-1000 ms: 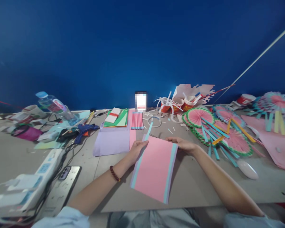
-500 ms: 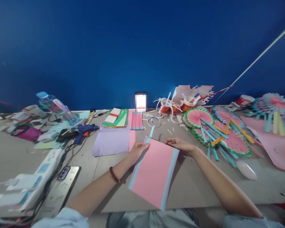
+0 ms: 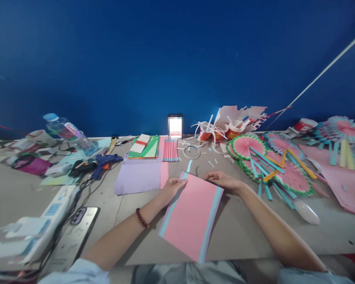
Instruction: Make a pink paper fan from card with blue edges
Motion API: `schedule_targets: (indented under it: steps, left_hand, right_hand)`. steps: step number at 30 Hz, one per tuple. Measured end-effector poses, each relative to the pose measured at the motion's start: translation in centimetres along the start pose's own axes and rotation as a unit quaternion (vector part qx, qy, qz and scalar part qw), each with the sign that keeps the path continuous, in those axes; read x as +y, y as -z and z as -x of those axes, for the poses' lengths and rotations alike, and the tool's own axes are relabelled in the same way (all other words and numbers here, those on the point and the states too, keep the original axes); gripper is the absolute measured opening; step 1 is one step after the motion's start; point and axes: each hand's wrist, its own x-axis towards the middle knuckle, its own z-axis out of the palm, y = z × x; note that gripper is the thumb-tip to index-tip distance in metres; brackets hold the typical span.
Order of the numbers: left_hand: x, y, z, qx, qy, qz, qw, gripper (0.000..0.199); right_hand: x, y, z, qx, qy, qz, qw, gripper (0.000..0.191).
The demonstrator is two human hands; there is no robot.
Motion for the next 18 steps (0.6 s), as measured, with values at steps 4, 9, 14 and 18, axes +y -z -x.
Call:
schedule_targets:
  steps: [4, 9, 14, 18]
  left_hand:
    - [0.23, -0.09, 0.1, 0.002, -0.005, -0.014, 1.0, 0.054]
    - [0.02, -0.04, 0.05, 0.003, -0.005, -0.011, 1.0, 0.053]
    - [-0.37, 0.12, -0.17, 0.004, -0.012, -0.012, 1.0, 0.051]
    - [-0.23, 0.05, -0.15, 0.007, -0.008, -0.008, 1.0, 0.052]
  right_hand:
    - [0.01, -0.1, 0.0, 0.008, -0.009, -0.034, 0.999, 0.05]
    - [0.07, -0.06, -0.02, 0.01, -0.009, -0.039, 0.999, 0.047]
    - [0.2, 0.03, -0.07, 0.01, -0.017, -0.033, 0.999, 0.046]
    - [0.17, -0.05, -0.02, 0.008, -0.025, -0.048, 0.999, 0.048]
